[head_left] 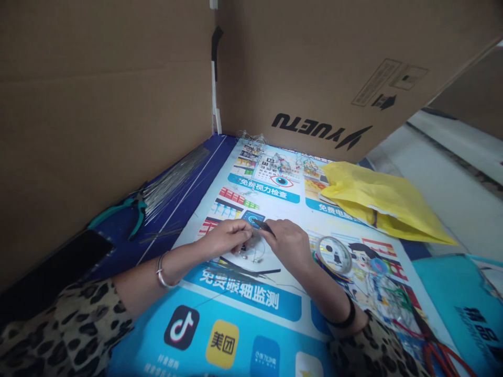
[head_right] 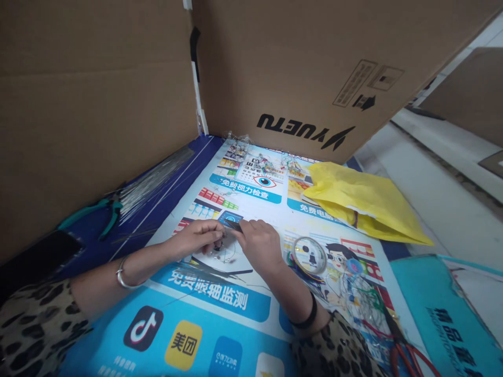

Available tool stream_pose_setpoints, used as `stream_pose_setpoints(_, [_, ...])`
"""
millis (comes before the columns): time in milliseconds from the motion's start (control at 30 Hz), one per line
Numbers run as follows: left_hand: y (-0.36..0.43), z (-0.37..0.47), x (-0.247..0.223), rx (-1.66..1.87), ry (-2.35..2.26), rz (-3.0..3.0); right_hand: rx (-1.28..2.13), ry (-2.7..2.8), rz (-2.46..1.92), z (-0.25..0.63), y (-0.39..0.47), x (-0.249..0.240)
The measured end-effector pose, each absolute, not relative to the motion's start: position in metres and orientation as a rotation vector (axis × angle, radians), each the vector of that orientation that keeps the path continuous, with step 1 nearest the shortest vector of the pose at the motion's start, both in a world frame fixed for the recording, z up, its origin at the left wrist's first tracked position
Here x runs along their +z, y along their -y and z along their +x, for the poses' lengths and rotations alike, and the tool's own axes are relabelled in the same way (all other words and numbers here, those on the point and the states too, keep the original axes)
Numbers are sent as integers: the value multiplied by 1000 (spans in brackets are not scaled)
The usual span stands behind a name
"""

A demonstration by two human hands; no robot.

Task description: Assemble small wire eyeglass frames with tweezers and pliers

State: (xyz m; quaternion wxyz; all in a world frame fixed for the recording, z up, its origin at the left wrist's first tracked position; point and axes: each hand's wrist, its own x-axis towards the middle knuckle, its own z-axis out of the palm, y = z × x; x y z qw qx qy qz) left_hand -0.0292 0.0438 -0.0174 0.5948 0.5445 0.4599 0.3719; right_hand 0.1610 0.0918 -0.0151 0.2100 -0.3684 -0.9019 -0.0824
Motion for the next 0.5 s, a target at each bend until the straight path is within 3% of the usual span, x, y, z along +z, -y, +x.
stream_pose_setpoints(500, [-43, -27, -15, 838, -1098, 1271, -234, 2469, -1030, 163, -95, -15])
